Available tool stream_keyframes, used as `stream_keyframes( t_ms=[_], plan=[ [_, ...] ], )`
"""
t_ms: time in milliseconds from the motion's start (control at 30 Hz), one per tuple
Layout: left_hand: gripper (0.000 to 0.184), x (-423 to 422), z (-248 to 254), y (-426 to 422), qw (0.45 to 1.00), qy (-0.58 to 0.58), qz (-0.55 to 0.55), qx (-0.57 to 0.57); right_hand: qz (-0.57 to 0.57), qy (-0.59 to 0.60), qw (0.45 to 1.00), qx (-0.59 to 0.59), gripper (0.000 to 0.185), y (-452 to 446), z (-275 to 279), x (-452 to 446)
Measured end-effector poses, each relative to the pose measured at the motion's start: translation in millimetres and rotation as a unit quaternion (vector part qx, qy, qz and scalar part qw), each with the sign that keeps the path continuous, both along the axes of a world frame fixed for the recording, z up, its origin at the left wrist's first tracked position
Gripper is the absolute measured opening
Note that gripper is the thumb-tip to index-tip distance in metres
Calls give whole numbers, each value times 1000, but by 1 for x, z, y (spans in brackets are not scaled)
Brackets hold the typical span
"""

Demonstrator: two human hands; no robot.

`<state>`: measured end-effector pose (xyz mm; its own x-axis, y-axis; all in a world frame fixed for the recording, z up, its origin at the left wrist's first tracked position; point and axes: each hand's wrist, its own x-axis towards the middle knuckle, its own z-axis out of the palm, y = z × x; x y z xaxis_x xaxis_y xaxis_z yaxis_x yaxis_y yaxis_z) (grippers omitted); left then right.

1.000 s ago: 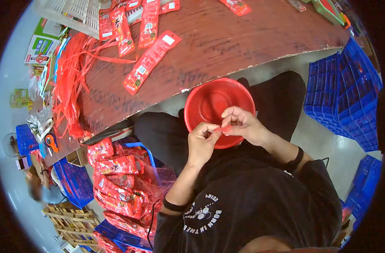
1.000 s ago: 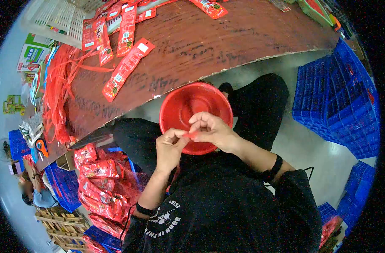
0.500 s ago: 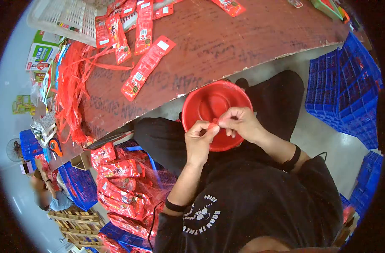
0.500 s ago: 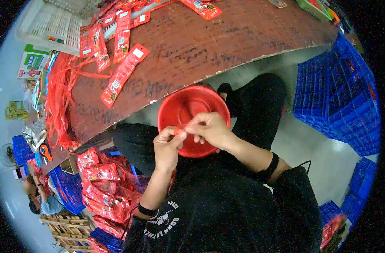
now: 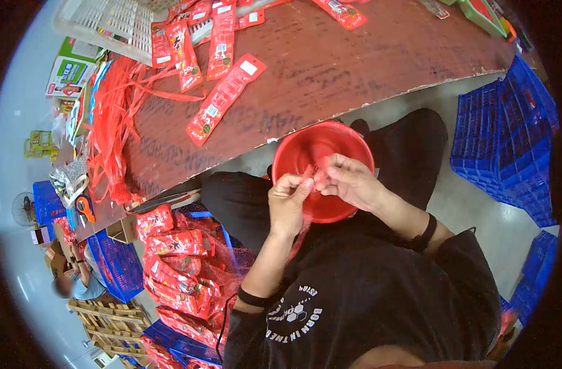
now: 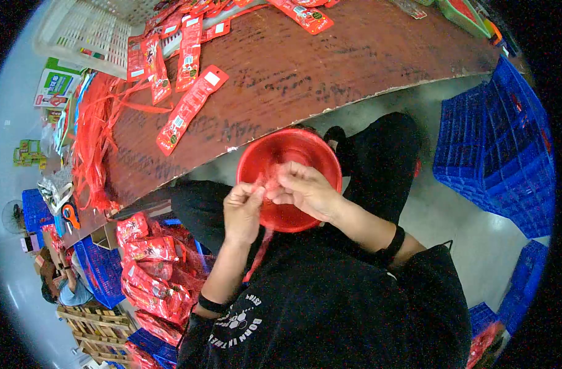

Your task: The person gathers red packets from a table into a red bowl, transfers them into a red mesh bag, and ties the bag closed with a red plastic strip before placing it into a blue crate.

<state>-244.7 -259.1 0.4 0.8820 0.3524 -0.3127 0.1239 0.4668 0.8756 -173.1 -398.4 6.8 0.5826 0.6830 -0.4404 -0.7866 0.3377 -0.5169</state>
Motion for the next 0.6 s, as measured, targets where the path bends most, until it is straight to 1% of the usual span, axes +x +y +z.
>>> stream_keyframes(
  t_ms=[33, 67, 100, 133, 167, 200, 233, 300, 333, 367, 433, 467, 500, 533, 567, 600],
  plan=[
    [7, -2, -4, 0, 997, 49, -27, 49, -32, 7, 999, 38, 14, 6, 2, 0],
    [7, -3, -6, -2, 992, 44, -31, 118, -24, -62, 997, -34, 13, 7, 9, 1],
    [7, -1, 0, -5, 981, 39, -34, 187, -24, -64, 997, -34, 13, 6, 3, 2],
    [7, 1, 4, -6, 981, 36, -32, 188, 26, -184, 977, -102, 12, 3, -8, 2],
    [8, 4, 7, -5, 989, 12, 3, 148, 74, -302, 936, -167, 11, 0, -15, 5],
    [9, 8, 10, -3, 993, -15, 39, 109, 52, -204, 968, -137, 8, -3, -9, 7],
    [9, 10, 13, -2, 992, -22, 42, 113, 52, -211, 967, -133, 8, -3, -9, 8],
    [9, 6, 14, -6, 997, 14, 21, 70, -15, -104, 988, -114, 11, -5, -12, 6],
    [10, 4, 4, -7, 998, -5, -3, 66, -29, -57, 993, -96, 17, -6, -11, 7],
    [11, 3, 1, -11, 996, -1, -19, 92, -29, -59, 993, -95, 17, -4, -11, 7],
    [13, 6, 6, -13, 994, 19, -31, 102, 4, -231, 967, -106, 23, 0, -14, 2],
    [15, 5, 10, -13, 989, 49, -33, 135, 24, -319, 934, -156, 19, -1, -14, 1],
    [16, 7, 22, -10, 981, 84, -29, 171, 35, -319, 936, -147, 19, -2, -12, 1],
    [18, 10, 18, -14, 972, 47, 7, 229, 47, -381, 899, -209, 15, -3, -7, 0],
    [20, 6, 19, -16, 983, 66, -2, 169, 63, -443, 856, -260, 12, -1, -3, -2],
    [21, 1, -4, -12, 965, 65, -20, 252, 48, -409, 868, -278, 11, 3, -1, -5]
  ],
)
